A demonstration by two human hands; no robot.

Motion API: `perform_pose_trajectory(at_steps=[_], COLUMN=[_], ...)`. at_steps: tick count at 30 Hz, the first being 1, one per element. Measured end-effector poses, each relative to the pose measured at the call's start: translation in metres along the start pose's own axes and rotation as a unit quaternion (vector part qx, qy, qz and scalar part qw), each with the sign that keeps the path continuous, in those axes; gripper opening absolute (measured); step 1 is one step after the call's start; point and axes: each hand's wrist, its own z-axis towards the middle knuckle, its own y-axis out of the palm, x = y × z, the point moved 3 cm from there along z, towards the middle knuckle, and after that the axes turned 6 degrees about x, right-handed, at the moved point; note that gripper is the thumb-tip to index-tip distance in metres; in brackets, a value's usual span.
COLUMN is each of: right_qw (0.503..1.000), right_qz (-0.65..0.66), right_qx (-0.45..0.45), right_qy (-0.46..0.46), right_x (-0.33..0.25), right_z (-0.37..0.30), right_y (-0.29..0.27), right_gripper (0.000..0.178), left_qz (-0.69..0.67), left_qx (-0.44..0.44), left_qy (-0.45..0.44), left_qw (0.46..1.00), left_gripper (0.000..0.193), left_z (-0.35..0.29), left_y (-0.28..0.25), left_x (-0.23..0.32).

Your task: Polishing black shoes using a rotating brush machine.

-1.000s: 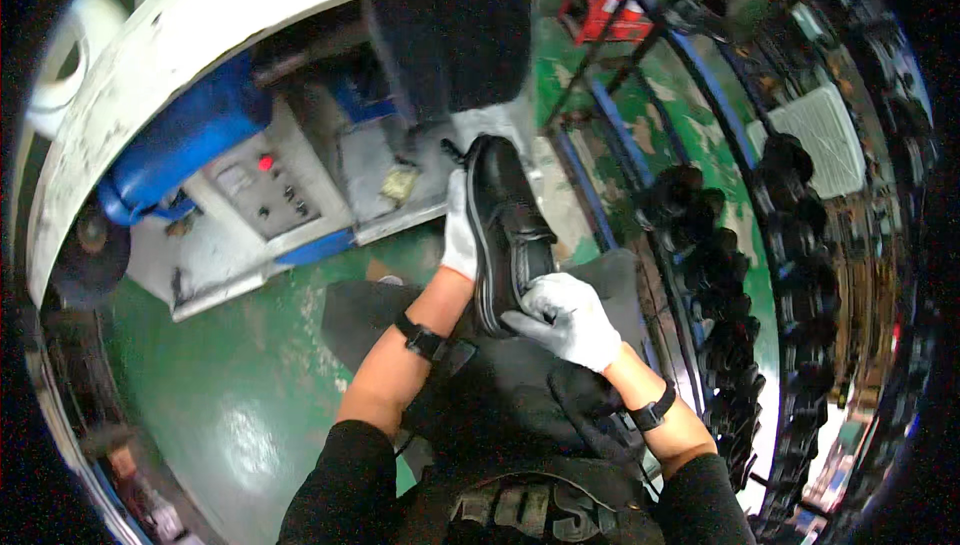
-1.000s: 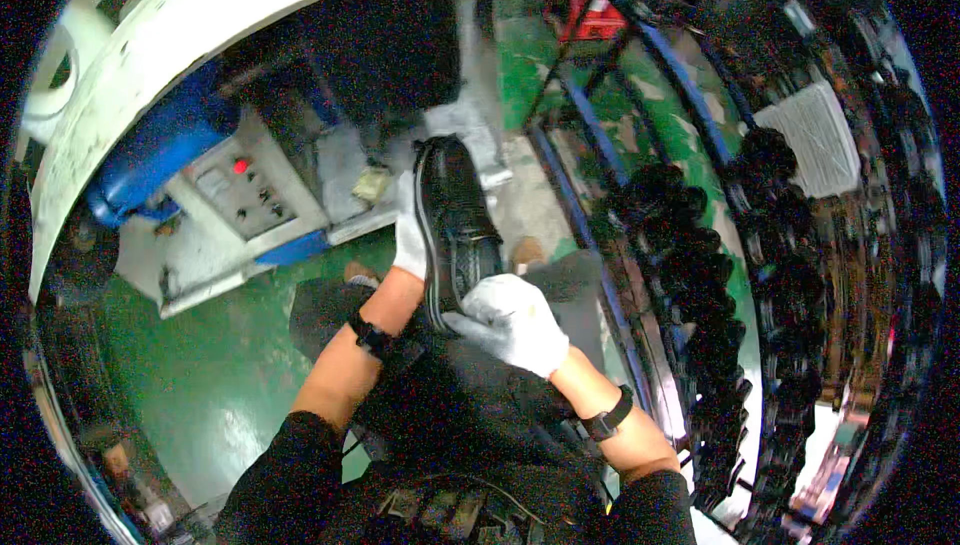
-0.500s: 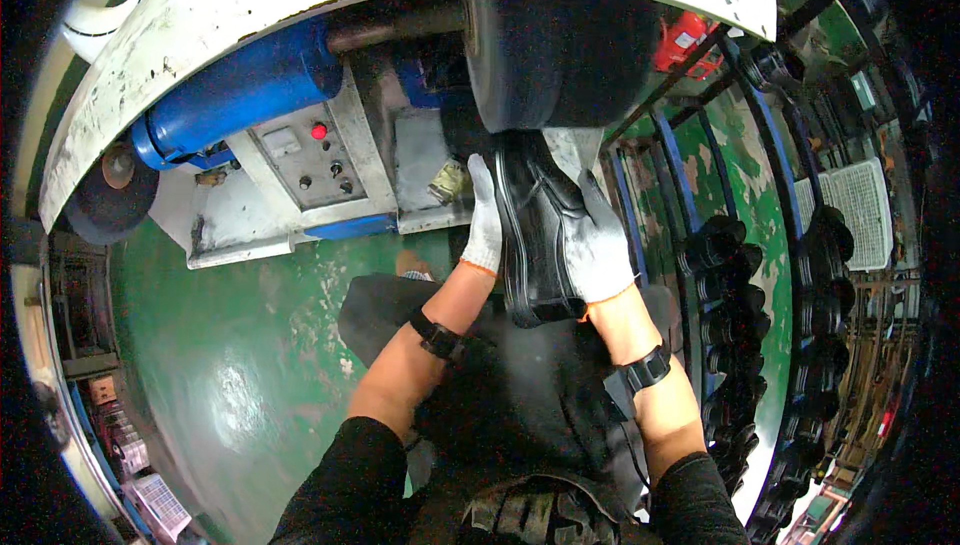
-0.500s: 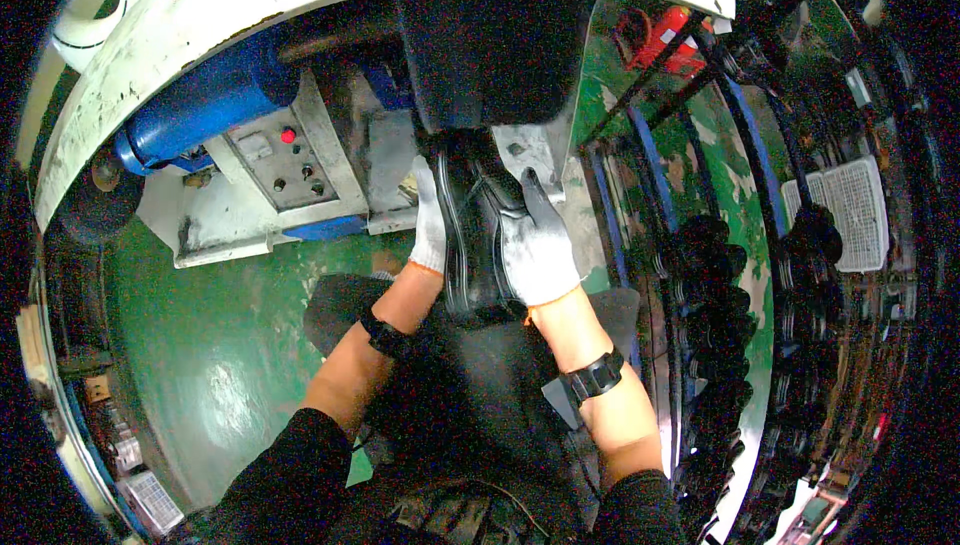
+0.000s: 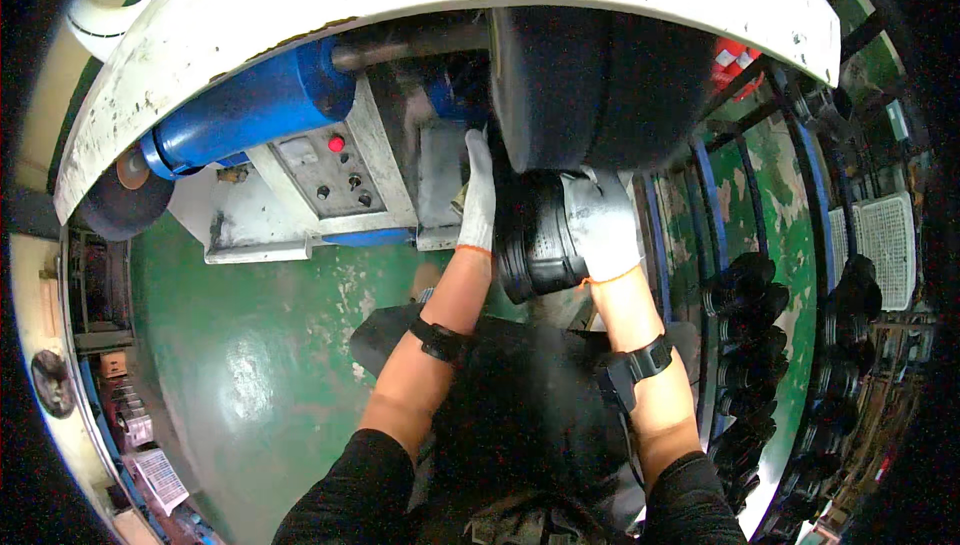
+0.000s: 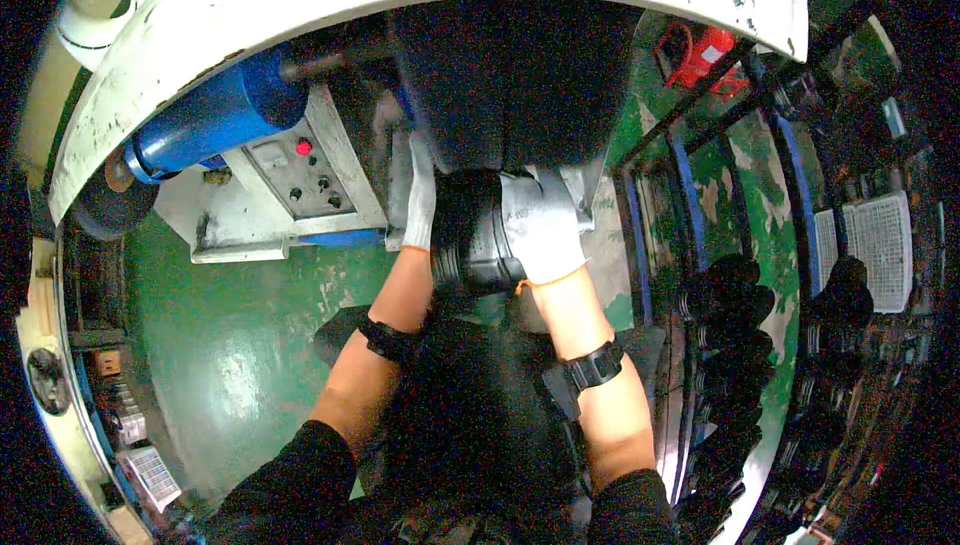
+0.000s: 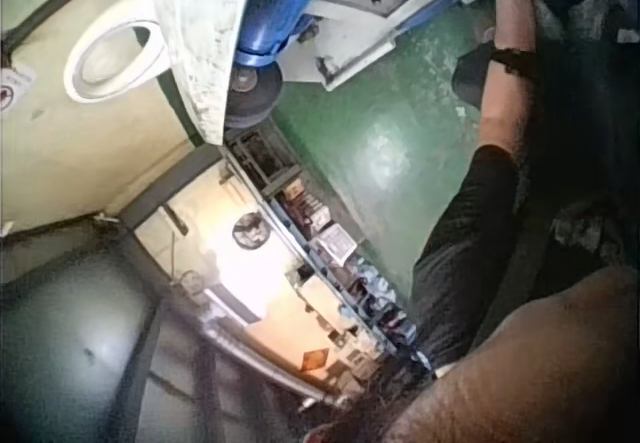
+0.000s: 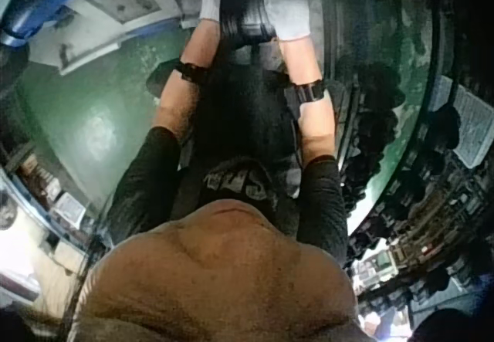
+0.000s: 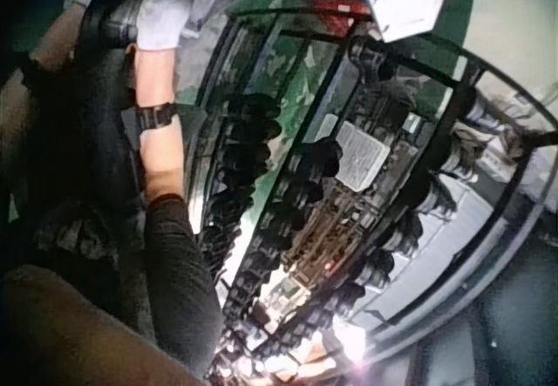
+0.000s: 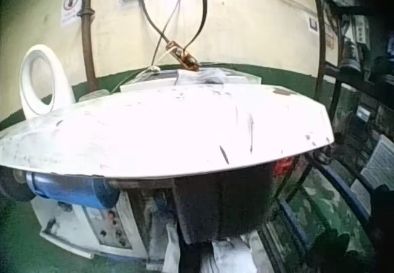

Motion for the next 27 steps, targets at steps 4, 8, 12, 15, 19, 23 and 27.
perform_pose_trajectory(at_steps=[4, 8, 12, 15, 19, 23, 27], right_qw=[0.983, 0.978, 0.972, 0.967, 0.958, 0.950, 0.894], right_qz=[-0.103, -0.144, -0.184, -0.212, -0.250, -0.272, -0.355], right_qx=[-0.023, -0.023, -0.021, -0.020, -0.020, -0.011, 0.038], right_qy=[-0.149, -0.147, -0.142, -0.139, -0.139, -0.152, -0.270], right_x=[-0.034, -0.041, -0.046, -0.050, -0.050, -0.045, -0.048], right_z=[0.002, 0.004, 0.006, 0.007, 0.008, 0.009, 0.007], right_y=[-0.005, -0.008, -0.007, -0.004, -0.004, -0.003, 0.005], right_gripper=[0.017, 0.017, 0.016, 0.016, 0.016, 0.016, 0.015], left_qz=[-0.005, -0.018, -0.027, -0.034, -0.072, -0.026, -0.030], left_qx=[0.012, 0.012, 0.012, 0.013, 0.058, 0.098, -0.001], left_qy=[0.008, 0.006, 0.000, -0.001, -0.028, -0.030, 0.030], left_qw=[1.000, 1.000, 1.000, 0.999, 0.995, 0.994, 0.999], left_gripper=[0.056, 0.054, 0.052, 0.050, 0.042, 0.042, 0.047], left_z=[0.015, 0.028, 0.046, 0.052, 0.040, 0.022, 0.018], left_y=[-0.019, -0.027, -0.033, -0.039, -0.035, -0.020, -0.024], left_x=[0.014, 0.013, 0.015, 0.016, 0.007, 0.004, -0.001])
